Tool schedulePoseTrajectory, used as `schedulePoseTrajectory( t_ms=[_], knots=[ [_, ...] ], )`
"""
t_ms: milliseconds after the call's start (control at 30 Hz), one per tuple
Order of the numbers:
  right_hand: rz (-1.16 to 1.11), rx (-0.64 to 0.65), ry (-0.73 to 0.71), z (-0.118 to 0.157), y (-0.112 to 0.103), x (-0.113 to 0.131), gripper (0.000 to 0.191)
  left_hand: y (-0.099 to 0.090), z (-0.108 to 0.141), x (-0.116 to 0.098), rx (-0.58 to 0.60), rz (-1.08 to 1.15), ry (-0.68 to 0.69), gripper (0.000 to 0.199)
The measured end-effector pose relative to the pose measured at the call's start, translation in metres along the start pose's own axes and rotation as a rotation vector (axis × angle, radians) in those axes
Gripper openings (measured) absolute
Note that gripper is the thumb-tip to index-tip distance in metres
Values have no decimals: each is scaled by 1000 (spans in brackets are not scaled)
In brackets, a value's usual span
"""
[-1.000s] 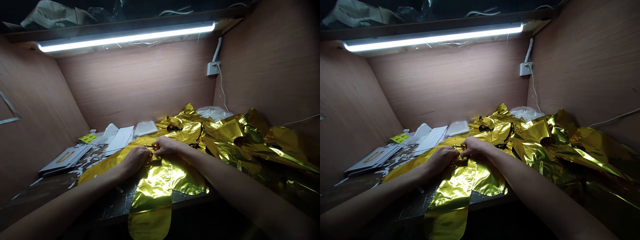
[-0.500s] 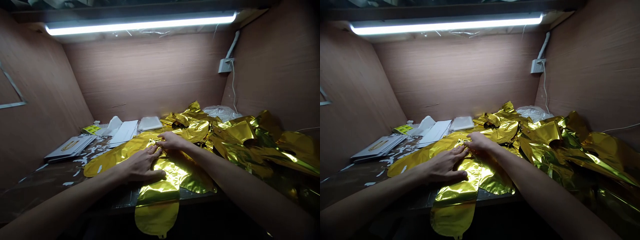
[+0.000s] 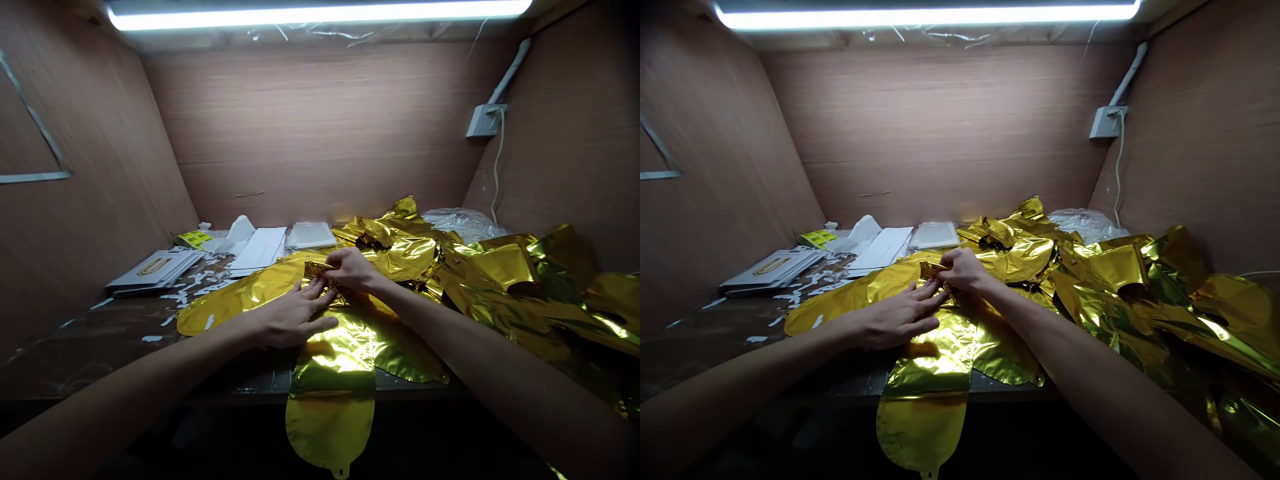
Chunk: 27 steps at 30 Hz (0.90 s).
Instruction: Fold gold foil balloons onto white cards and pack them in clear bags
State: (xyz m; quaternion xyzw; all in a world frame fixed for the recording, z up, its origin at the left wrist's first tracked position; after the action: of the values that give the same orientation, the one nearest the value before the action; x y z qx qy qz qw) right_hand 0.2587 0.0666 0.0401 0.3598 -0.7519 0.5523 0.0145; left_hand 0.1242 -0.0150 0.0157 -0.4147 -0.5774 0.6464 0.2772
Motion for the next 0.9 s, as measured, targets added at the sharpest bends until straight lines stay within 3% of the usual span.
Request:
schedulePoseTrajectory(
  t_ms=[100,200,300,367,433,500,600,767,900],
  knots=[
    [66,-29,-155,7,-3,10,12,-7,-2,12,-69,139,-17,45],
    [136,-25,-234,14,-6,15,7,-22,1,37,-310,198,-173,25],
    [276,18,-332,21,-2,25,8,-36,12,50,-585,60,-300,40],
    [370,72,-404,26,5,34,12,-39,13,48,-650,2,-259,53],
    [426,124,-466,31,13,43,18,-35,9,42,-596,9,-162,51],
    [453,158,-508,35,19,51,23,-26,2,38,-446,42,-91,32],
    [485,163,-483,36,23,56,28,-16,-3,39,-272,53,-87,28],
    [453,204,-442,34,20,53,28,-18,-3,45,-219,-134,-166,34],
    [403,289,-441,34,13,50,18,-20,-5,51,-220,-163,-201,33]
  ],
)
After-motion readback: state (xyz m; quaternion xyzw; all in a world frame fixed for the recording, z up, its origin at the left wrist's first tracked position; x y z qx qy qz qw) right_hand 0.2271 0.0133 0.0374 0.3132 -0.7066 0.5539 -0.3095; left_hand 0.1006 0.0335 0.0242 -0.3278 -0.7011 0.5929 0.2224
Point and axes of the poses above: each hand's wrist, its own z-axis away from the middle knuckle, its own y-axis out of the palm, x = y × z, the point moved 7 cm from there along -z, towards the middle knuckle, and after that the axes turned 4 degrees about x, right-handed, at the moved point
